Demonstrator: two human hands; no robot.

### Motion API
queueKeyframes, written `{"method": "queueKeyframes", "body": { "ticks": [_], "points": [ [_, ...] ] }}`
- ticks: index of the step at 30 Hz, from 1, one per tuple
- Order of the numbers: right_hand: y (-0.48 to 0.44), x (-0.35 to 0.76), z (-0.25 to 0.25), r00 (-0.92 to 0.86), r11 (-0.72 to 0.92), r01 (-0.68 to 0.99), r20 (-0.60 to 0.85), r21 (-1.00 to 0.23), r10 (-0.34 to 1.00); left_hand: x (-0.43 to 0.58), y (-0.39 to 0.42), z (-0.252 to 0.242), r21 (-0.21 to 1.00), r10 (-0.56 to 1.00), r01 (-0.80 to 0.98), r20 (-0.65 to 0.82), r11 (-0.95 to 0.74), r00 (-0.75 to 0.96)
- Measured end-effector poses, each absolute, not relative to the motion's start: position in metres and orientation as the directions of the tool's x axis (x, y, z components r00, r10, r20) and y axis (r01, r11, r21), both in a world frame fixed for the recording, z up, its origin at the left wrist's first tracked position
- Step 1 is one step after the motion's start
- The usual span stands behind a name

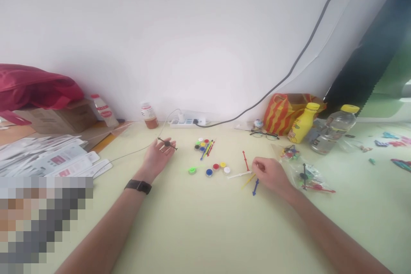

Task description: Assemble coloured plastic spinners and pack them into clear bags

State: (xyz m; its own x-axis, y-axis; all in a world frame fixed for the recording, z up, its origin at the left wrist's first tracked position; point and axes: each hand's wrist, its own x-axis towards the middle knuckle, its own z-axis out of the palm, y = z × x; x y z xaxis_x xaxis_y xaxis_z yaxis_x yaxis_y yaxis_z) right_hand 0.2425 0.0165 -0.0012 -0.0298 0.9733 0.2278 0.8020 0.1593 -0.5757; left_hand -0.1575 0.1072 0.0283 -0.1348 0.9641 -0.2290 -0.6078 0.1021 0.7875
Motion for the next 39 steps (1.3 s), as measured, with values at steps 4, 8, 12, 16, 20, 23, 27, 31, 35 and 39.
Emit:
{"method": "queueKeyframes", "body": {
  "ticks": [4,8,12,16,20,23,27,31,35,39],
  "points": [
    [0.014,0.239,0.002,-0.045,0.181,0.812,0.249,-0.555,0.967,-0.152,0.102,0.033,0.945,0.972,-0.316,-0.146,0.081,-0.187],
    [0.014,0.239,0.004,-0.048,0.178,0.825,0.247,-0.536,0.968,-0.145,0.095,0.033,0.985,0.993,0.172,0.022,-0.001,-0.12],
    [0.014,0.24,0.003,-0.085,0.195,0.831,0.227,-0.522,0.97,-0.135,0.084,0.031,0.69,0.972,0.685,0.145,-0.234,0.187],
    [0.017,0.241,-0.001,-0.15,0.254,0.808,0.231,-0.531,0.961,-0.125,0.073,0.029,0.546,0.899,0.732,0.102,-0.409,0.426],
    [0.017,0.24,-0.004,-0.201,0.317,0.777,0.262,-0.545,0.944,-0.12,0.071,0.027,0.575,0.877,0.687,0.121,-0.444,0.465],
    [0.017,0.239,-0.004,-0.239,0.353,0.758,0.27,-0.549,0.933,-0.12,0.072,0.026,0.635,0.872,0.641,0.112,-0.431,0.476],
    [0.017,0.242,-0.002,-0.253,0.37,0.741,0.277,-0.561,0.927,-0.122,0.074,0.027,0.663,0.888,0.631,0.115,-0.403,0.446],
    [0.015,0.241,0.0,-0.31,0.426,0.702,0.293,-0.571,0.904,-0.123,0.078,0.03,0.764,0.925,0.544,0.182,-0.347,0.334],
    [0.012,0.238,0.0,-0.413,0.497,0.676,0.279,-0.543,0.867,-0.123,0.079,0.035,0.803,0.923,0.461,0.295,-0.379,0.245],
    [0.01,0.235,-0.001,-0.431,0.497,0.687,0.253,-0.53,0.866,-0.123,0.079,0.036,0.733,0.897,0.517,0.355,-0.442,0.265]
  ]
}}
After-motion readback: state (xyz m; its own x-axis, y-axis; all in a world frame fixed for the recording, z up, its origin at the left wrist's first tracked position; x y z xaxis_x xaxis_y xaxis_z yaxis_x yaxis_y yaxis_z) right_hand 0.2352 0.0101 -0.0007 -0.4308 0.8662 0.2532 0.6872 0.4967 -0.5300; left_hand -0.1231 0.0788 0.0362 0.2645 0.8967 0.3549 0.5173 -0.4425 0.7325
